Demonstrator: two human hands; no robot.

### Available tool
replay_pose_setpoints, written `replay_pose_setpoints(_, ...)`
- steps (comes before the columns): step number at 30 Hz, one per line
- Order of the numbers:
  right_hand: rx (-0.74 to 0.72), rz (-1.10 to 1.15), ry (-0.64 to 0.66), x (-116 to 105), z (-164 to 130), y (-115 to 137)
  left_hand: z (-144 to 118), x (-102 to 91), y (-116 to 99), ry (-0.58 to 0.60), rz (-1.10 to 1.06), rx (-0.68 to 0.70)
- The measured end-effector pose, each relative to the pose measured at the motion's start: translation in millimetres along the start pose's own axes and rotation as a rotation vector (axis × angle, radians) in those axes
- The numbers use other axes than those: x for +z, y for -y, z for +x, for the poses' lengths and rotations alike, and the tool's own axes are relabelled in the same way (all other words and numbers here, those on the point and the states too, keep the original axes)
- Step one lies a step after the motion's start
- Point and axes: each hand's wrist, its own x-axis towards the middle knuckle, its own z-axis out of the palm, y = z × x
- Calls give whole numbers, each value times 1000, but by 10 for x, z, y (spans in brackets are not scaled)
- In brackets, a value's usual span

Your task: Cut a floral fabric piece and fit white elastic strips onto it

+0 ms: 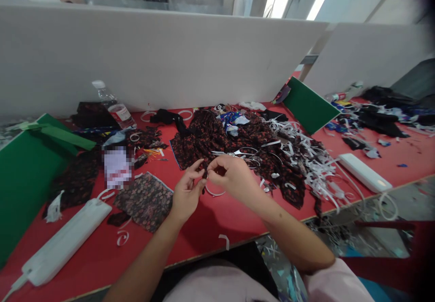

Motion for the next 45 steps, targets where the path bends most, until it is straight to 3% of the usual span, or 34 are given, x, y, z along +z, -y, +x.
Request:
replay_pose_setpoints(5, -27, 15, -41, 28, -14, -25, -7, -25, 19, 0, 59, 42)
replay_pose_setpoints(9, 49, 188, 41, 45, -18, -45, 1, -48, -22, 12, 71, -7)
replay_pose_setpoints(13, 128, 335, 117, 90, -37, -88, 13, -68, -47, 77, 43, 1)
replay_pose_setpoints(19, 103, 354, 90, 150, -84, -123, 37, -84, -61, 168, 29, 89)
replay_pose_setpoints(27, 113, 462, 141, 132, -83, -147, 28, -81, -87, 179, -42, -11)
replay_pose_setpoints(36, 84, 444, 156, 107, -87, -139, 37, -94, -36, 164, -80, -20)
replay_pose_setpoints(45, 48, 262, 56, 80, -130, -73, 46, -81, -42, 155, -37, -13)
